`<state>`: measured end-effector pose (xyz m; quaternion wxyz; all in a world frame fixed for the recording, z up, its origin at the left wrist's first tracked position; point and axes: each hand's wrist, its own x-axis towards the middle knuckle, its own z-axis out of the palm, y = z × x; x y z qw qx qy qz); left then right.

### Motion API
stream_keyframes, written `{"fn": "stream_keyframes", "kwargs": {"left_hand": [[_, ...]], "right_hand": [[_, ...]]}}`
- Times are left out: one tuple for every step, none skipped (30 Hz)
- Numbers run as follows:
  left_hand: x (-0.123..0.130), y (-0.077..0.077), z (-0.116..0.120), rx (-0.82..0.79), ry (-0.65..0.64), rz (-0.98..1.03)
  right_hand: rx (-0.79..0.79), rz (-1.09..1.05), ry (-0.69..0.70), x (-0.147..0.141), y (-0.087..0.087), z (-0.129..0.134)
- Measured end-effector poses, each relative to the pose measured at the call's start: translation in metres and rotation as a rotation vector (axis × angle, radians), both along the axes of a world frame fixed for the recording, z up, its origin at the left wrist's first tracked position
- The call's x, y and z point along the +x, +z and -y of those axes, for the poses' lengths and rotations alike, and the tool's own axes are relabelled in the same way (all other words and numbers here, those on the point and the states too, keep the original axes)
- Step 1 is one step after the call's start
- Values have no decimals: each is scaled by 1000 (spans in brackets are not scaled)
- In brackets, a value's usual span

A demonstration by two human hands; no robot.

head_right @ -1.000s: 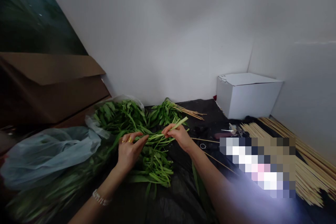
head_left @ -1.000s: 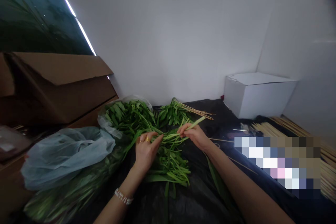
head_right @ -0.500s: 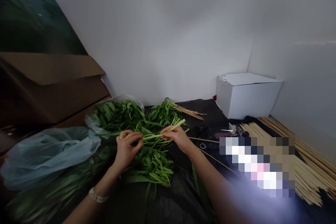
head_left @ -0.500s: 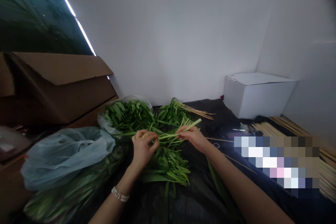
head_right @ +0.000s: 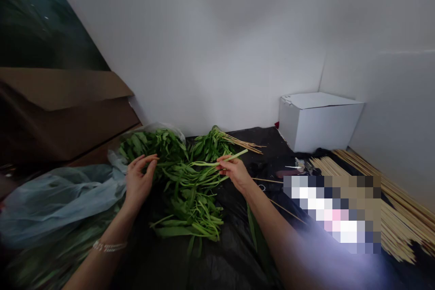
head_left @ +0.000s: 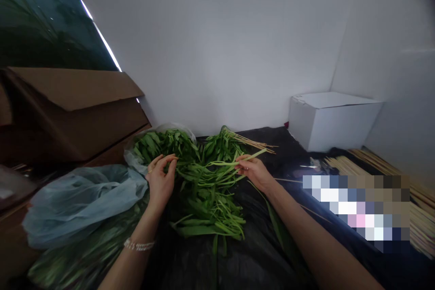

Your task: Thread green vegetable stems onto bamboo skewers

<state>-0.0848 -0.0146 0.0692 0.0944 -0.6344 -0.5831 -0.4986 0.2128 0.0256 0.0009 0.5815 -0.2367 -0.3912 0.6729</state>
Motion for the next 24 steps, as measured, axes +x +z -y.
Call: {"fn": "stream_keyframes", "kwargs": {"left_hand": [[5,5,4,-2,-16,-35],[12,9,7,-17,-45,-35],[20,12,10,-40,-82,-21],[29,15,12,-67,-118,-20],[37,16,14,-88,-141,-26],[45,17,15,-104,-158,-42],[52,16,15,-119,-182,-70],[57,14,14,-135,-217,-110],[62,12,13,-152,-261,-164],[66,9,11,-168,-306,-230],[69,6,10,-180,-343,-302],[71,3,8,-189,-365,-372],[72,0,7,-198,-370,-435],[74,-3,6,-209,-365,-490],[75,-5,5,-221,-354,-538],[76,-7,5,-234,-343,-580],[77,-8,5,-246,-336,-618],[78,-9,6,-254,-332,-651],[79,-10,7,-259,-327,-680],[80,-10,8,-260,-320,-705],[81,-10,9,-261,-311,-725],[81,-11,10,-262,-306,-740],[82,-11,12,-263,-304,-748],[83,-11,13,-266,-306,-749]], "right_hand": [[-6,3,1,-1,-1,0],[-8,7,7,-3,-2,1],[-8,13,16,-5,-3,2],[-6,22,28,-7,-3,4],[-2,33,41,-8,-3,6],[4,47,52,-10,-2,7],[12,64,62,-11,-2,9],[22,83,70,-12,-1,10],[35,100,77,-12,-1,11],[48,116,83,-13,-1,12],[61,130,89,-13,-1,12],[72,142,94,-14,-1,12],[83,153,100,-14,-2,13],[93,162,103,-14,-2,13],[100,170,105,-14,-3,13],[105,177,104,-15,-3,13],[108,181,104,-15,-3,13],[110,183,105,-15,-3,13],[108,181,106,-15,-3,13],[100,175,108,-15,-3,12],[84,161,108,-15,-2,12],[64,141,106,-15,-2,12],[40,118,102,-15,-2,11],[17,94,98,-15,-2,11]]}}
